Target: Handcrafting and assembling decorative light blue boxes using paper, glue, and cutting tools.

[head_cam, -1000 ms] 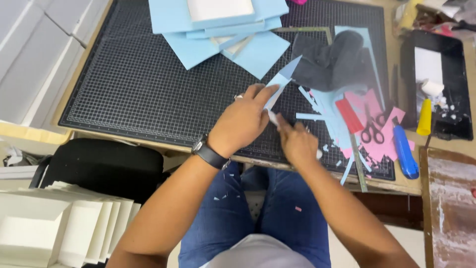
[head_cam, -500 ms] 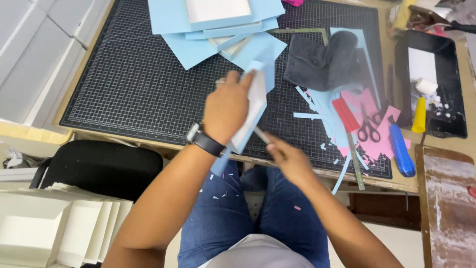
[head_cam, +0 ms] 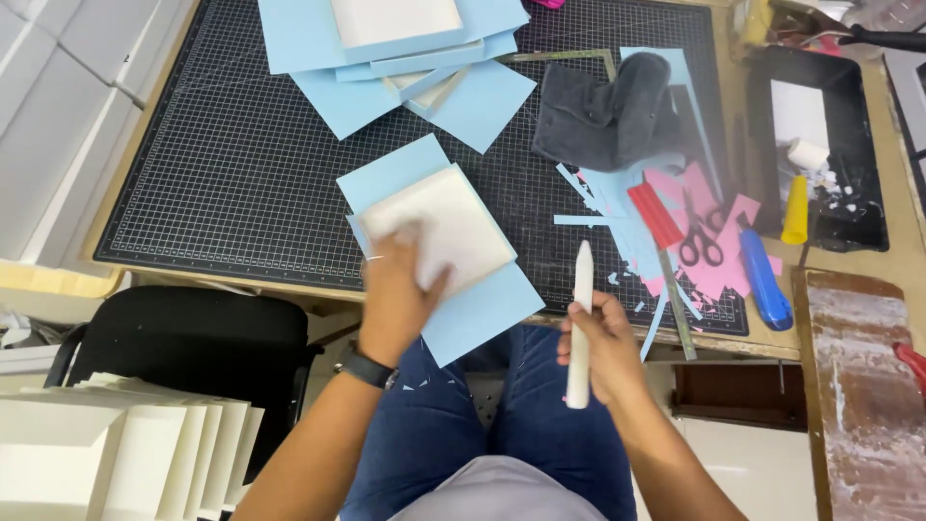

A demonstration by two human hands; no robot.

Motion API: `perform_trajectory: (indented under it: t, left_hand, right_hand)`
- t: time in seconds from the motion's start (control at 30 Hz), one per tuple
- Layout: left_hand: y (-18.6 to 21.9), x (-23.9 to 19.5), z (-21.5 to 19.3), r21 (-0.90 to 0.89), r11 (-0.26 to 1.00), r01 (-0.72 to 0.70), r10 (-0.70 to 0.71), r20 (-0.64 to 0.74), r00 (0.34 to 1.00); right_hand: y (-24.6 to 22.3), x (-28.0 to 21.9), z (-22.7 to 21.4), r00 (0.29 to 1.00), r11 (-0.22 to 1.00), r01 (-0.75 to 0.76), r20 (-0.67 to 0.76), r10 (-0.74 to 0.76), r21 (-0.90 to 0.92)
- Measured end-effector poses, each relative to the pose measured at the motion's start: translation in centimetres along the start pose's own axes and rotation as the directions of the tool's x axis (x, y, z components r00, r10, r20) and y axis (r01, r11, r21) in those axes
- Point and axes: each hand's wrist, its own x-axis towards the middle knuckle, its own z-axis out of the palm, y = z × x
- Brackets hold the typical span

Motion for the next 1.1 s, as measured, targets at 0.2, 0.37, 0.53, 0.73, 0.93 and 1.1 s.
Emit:
perform_trajectory:
  t: [0.2, 0.37, 0.53, 0.73, 0.93, 1.1]
  left_hand:
    - [-0.4, 2.2, 9.9, 0.049, 0.993, -0.11, 0.073, 0.489, 0.87]
    - [-3.1, 4.9, 16.2, -0.114, 0.993, 0.036, 0.028, 0.52, 0.853]
    - [-1.0, 5.0, 12.6, -0.128, 0.983, 0.131, -0.032, 0.585, 0.81]
    - [-0.3, 4.5, 12.2, -0.066, 0.986, 0.15, -0.084, 0.581, 0.81]
    - [-0.4, 4.5, 12.4, -0.027, 0.992, 0.124, -0.084, 0.594, 0.8]
    - [0.3, 4.5, 11.8, -0.017, 0.988, 0.154, -0.114, 0.595, 0.795]
  right_hand:
    - [-2.0, -1.3, 6.4, 0.998, 0.998, -0.066, -0.023, 0.066, -0.019]
    - [-1.7, 2.1, 7.8, 0.996, 0.989, 0.042, -0.066, -0.052, -0.145]
    - [-0.5, 4.5, 8.8, 0.995, 0.964, 0.079, -0.038, -0.091, -0.253]
    - [-1.3, 3.5, 9.6, 0.999, 0.899, 0.016, -0.024, -0.029, -0.438]
    - [-1.1, 3.6, 9.7, 0.998, 0.884, 0.046, -0.02, -0.063, -0.465]
    - [-1.8, 2.4, 10.0, 0.997, 0.927, 0.053, -0.032, -0.07, -0.37]
